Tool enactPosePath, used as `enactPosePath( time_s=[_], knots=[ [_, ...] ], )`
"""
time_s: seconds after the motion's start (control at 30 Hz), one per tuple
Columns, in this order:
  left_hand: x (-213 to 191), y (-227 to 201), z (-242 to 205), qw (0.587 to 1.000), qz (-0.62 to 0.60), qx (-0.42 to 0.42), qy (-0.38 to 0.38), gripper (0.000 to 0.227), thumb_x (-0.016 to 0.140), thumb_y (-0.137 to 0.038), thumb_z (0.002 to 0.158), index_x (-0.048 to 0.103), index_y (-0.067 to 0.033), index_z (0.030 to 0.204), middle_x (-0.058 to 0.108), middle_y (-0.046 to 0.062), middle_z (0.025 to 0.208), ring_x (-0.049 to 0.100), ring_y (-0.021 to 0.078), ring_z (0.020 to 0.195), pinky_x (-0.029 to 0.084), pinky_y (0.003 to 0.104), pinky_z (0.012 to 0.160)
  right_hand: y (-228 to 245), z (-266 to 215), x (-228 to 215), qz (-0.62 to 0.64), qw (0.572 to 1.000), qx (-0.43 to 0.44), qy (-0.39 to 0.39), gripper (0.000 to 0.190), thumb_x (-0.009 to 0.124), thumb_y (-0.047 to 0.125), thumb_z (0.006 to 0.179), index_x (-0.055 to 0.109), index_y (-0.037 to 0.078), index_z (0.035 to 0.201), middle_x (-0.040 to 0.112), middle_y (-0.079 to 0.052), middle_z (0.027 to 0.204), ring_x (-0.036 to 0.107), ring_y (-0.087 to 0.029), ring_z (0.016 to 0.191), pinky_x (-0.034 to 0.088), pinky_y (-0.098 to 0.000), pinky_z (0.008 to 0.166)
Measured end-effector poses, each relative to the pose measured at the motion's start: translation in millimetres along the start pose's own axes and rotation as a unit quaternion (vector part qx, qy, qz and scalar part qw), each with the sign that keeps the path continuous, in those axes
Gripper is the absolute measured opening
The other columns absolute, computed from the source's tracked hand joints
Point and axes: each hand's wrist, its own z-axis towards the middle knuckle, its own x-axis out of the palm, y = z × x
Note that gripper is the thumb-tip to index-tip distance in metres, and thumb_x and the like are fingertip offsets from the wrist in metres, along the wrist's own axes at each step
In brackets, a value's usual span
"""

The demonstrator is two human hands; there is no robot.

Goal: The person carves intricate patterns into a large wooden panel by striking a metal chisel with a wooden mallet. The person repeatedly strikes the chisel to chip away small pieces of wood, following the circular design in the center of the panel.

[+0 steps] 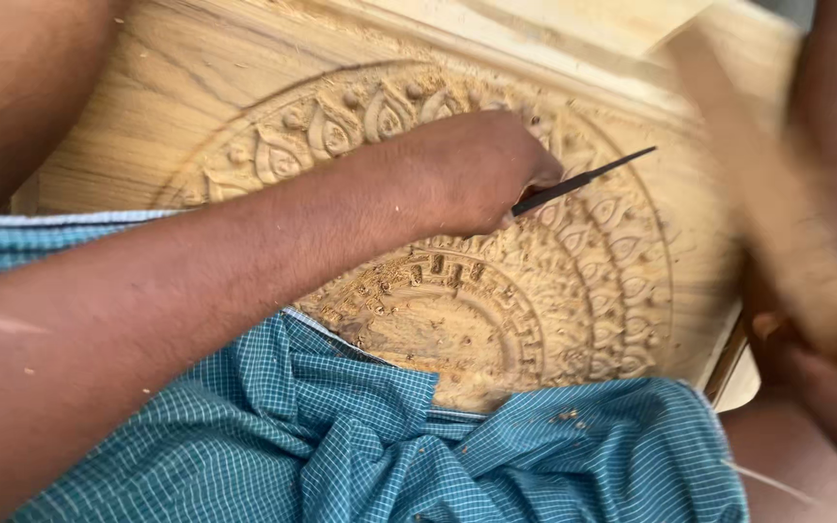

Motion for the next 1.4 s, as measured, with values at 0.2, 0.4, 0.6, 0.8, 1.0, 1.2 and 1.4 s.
enactPosePath(
  time_s=[0.2, 0.4, 0.6, 0.8, 1.0, 1.2, 1.4],
  knots=[
    [7.3, 4.5, -19.7, 0.996, -0.02, -0.018, -0.089, 0.027, 0.069, -0.014, 0.091, 0.073, -0.0196, 0.116, 0.075, 0.009, 0.1, 0.073, 0.0245, 0.092, 0.057, 0.045, 0.09, 88.0, -6.3, -29.1, -0.207, 0.966, -0.153, -0.012, 0.071, 0.079, 0.024, 0.083, 0.06, 0.016, 0.151, 0.078, -0.019, 0.095, 0.076, -0.031, 0.08, 0.061, -0.0449, 0.079],
    [25.9, 3.8, -37.8, 0.976, -0.084, -0.028, -0.197, 0.031, 0.06, -0.005, 0.093, 0.076, -0.019, 0.115, 0.075, 0.014, 0.099, 0.073, 0.0296, 0.094, 0.057, 0.046, 0.092, 164.6, -28.9, -45.5, -0.087, 0.991, -0.098, -0.038, 0.076, 0.075, 0.019, 0.084, 0.047, 0.019, 0.154, 0.075, -0.023, 0.096, 0.075, -0.038, 0.082, 0.061, -0.0491, 0.074],
    [32.7, -0.9, -49.5, 0.964, -0.141, -0.103, -0.199, 0.04, 0.052, 0.001, 0.096, 0.066, -0.0151, 0.13, 0.074, 0.013, 0.092, 0.076, 0.0236, 0.082, 0.061, 0.041, 0.082, 175.9, -20.3, -60.1, -0.15, 0.968, -0.191, -0.058, 0.067, 0.074, 0.014, 0.082, 0.051, 0.011, 0.145, 0.075, -0.026, 0.096, 0.076, -0.04, 0.087, 0.06, -0.0495, 0.08],
    [29.6, -3.3, -55.4, 0.968, -0.13, -0.116, -0.179, 0.033, 0.052, -0.001, 0.099, 0.064, -0.0108, 0.128, 0.07, 0.013, 0.083, 0.073, 0.0217, 0.076, 0.061, 0.042, 0.071, 208.0, -33.1, -50.3, -0.196, 0.974, -0.11, 0.005, 0.061, 0.068, 0.016, 0.091, 0.052, 0.018, 0.15, 0.077, -0.021, 0.102, 0.076, -0.035, 0.089, 0.061, -0.0468, 0.086],
    [31.3, 1.8, -52.8, 0.945, -0.268, -0.12, -0.142, 0.029, 0.059, -0.007, 0.098, 0.055, -0.0077, 0.127, 0.068, 0.01, 0.085, 0.072, 0.0204, 0.069, 0.063, 0.039, 0.062, 196.6, -32.3, -37.7, -0.188, 0.933, -0.301, -0.063, 0.069, 0.074, 0.015, 0.075, 0.058, 0.009, 0.142, 0.077, -0.02, 0.102, 0.075, -0.031, 0.085, 0.058, -0.0461, 0.075],
    [53.0, 10.5, -50.0, 0.905, -0.325, 0.015, -0.275, 0.011, 0.066, -0.013, 0.096, 0.057, -0.0068, 0.099, 0.069, 0.009, 0.08, 0.07, 0.0163, 0.068, 0.057, 0.035, 0.058, 158.8, -41.3, -16.2, -0.019, 0.999, -0.046, -0.006, 0.057, 0.081, 0.02, 0.085, 0.058, 0.004, 0.134, 0.07, -0.017, 0.088, 0.073, -0.025, 0.072, 0.059, -0.0383, 0.064],
    [73.0, 7.8, -43.3, 0.928, -0.248, 0.016, -0.277, 0.009, 0.06, -0.013, 0.101, 0.052, -0.0084, 0.103, 0.061, 0.009, 0.073, 0.067, 0.018, 0.063, 0.056, 0.039, 0.056, 150.6, -82.2, 3.1, 0.241, 0.965, -0.106, 0.012, 0.048, 0.08, 0.004, 0.089, 0.058, -0.001, 0.131, 0.069, -0.017, 0.083, 0.058, -0.023, 0.06, 0.048, -0.038, 0.049]
  ],
)
